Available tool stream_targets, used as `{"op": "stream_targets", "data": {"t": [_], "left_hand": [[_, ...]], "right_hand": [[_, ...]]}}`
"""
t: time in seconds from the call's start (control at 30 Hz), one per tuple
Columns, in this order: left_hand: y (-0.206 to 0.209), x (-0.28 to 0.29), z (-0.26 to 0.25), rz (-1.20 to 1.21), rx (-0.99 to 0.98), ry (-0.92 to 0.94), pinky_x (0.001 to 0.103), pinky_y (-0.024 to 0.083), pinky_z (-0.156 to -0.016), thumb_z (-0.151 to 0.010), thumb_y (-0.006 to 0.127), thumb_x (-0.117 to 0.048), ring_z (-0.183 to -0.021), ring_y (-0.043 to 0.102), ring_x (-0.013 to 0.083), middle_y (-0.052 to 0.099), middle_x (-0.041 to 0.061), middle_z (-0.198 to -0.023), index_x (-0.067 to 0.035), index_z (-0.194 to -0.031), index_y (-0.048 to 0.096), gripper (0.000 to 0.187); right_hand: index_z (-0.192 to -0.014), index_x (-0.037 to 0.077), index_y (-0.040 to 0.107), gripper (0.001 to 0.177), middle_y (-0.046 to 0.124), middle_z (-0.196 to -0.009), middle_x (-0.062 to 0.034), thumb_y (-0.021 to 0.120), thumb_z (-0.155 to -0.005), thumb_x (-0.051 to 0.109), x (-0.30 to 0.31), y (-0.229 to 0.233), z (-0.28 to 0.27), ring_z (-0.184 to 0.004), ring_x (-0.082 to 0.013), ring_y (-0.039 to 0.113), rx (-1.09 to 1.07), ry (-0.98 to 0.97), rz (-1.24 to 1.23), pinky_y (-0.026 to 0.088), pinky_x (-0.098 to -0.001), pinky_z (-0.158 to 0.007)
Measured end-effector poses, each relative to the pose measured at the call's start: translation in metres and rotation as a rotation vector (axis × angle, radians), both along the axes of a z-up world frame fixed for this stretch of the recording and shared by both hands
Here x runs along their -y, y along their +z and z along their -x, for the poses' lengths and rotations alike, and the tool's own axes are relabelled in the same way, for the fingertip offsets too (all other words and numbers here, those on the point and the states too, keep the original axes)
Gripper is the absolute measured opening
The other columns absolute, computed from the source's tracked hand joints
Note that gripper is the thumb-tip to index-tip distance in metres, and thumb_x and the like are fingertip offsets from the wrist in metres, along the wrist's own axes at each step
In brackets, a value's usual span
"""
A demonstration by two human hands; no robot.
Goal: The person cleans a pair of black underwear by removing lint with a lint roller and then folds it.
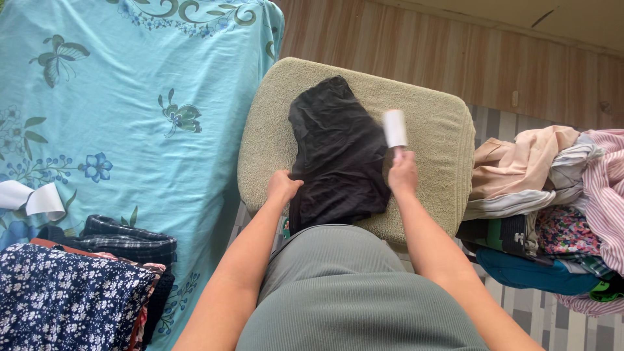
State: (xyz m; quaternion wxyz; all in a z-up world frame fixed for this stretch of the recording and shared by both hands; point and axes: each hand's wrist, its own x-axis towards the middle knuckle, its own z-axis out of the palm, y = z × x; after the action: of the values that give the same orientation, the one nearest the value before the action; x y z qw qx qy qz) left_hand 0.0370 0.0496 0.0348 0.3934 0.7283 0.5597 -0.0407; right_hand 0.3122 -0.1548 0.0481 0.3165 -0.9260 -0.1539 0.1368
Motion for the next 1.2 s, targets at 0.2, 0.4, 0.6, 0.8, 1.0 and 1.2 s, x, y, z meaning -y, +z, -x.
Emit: {"op": "stream_targets", "data": {"t": [0.2, 0.4, 0.6, 0.8, 1.0, 1.2], "left_hand": [[-0.046, -0.008, 0.003, 0.389, 0.667, 0.291, 0.041, 0.059, -0.092, -0.073, 0.084, -0.012, -0.107, 0.075, 0.0299, 0.077, 0.012, -0.112, -0.007, -0.125, 0.060, 0.057], [-0.025, -0.006, -0.007, -0.144, 0.764, -0.028, 0.037, 0.043, -0.108, -0.073, 0.077, 0.003, -0.127, 0.061, 0.0290, 0.071, 0.016, -0.126, -0.004, -0.124, 0.068, 0.051], [-0.008, -0.014, 0.007, 0.150, 0.526, 0.069, 0.031, 0.050, -0.106, -0.077, 0.073, -0.002, -0.123, 0.068, 0.0249, 0.072, 0.016, -0.130, -0.020, -0.129, 0.073, 0.056], [-0.011, -0.014, 0.005, 0.032, 0.549, 0.034, 0.032, 0.047, -0.105, -0.077, 0.079, -0.003, -0.117, 0.065, 0.0247, 0.071, 0.016, -0.125, -0.015, -0.128, 0.074, 0.052], [-0.025, -0.042, -0.015, 0.803, 0.913, 0.384, 0.035, 0.048, -0.107, -0.090, 0.070, -0.002, -0.123, 0.061, 0.0136, 0.068, 0.009, -0.134, -0.010, -0.133, 0.071, 0.044], [-0.039, -0.068, -0.022, 0.695, 0.970, 0.454, 0.031, 0.051, -0.105, -0.084, 0.069, 0.006, -0.120, 0.065, 0.0180, 0.066, 0.014, -0.137, -0.012, -0.138, 0.066, 0.057]], "right_hand": [[-0.126, 0.009, 0.061, 0.031, 0.067, -0.119, -0.0184, 0.044, -0.112, 0.031, 0.009, 0.040, 0.033, -0.109, -0.0381, 0.064, 0.187, 0.240, -0.208, 0.049, -0.0483, -0.092], [-0.130, 0.020, 0.061, 0.030, 0.067, -0.114, -0.0111, 0.050, -0.102, 0.023, -0.005, 0.042, 0.105, -0.103, -0.0338, 0.068, -0.045, 0.698, -0.096, 0.053, -0.0449, -0.088], [-0.127, 0.021, 0.060, 0.025, 0.063, -0.109, -0.0171, 0.049, -0.104, 0.019, -0.032, 0.011, 0.032, -0.097, -0.0397, 0.066, 0.096, 0.369, 0.130, 0.052, -0.0514, -0.085], [-0.129, 0.011, 0.056, 0.029, 0.063, -0.117, -0.0194, 0.047, -0.102, 0.015, -0.040, 0.025, -0.034, -0.103, -0.0407, 0.064, 0.181, 0.071, 0.005, 0.050, -0.0534, -0.084], [-0.128, 0.005, 0.062, 0.028, 0.065, -0.124, -0.0173, 0.046, -0.107, 0.014, -0.046, 0.030, 0.056, -0.111, -0.0373, 0.064, 0.312, 0.580, -0.397, 0.051, -0.0470, -0.096], [-0.132, 0.026, 0.059, 0.030, 0.063, -0.109, -0.0127, 0.051, -0.103, 0.023, -0.062, 0.019, 0.074, -0.099, -0.0383, 0.066, 0.046, 0.551, -0.009, 0.054, -0.0491, -0.085]]}}
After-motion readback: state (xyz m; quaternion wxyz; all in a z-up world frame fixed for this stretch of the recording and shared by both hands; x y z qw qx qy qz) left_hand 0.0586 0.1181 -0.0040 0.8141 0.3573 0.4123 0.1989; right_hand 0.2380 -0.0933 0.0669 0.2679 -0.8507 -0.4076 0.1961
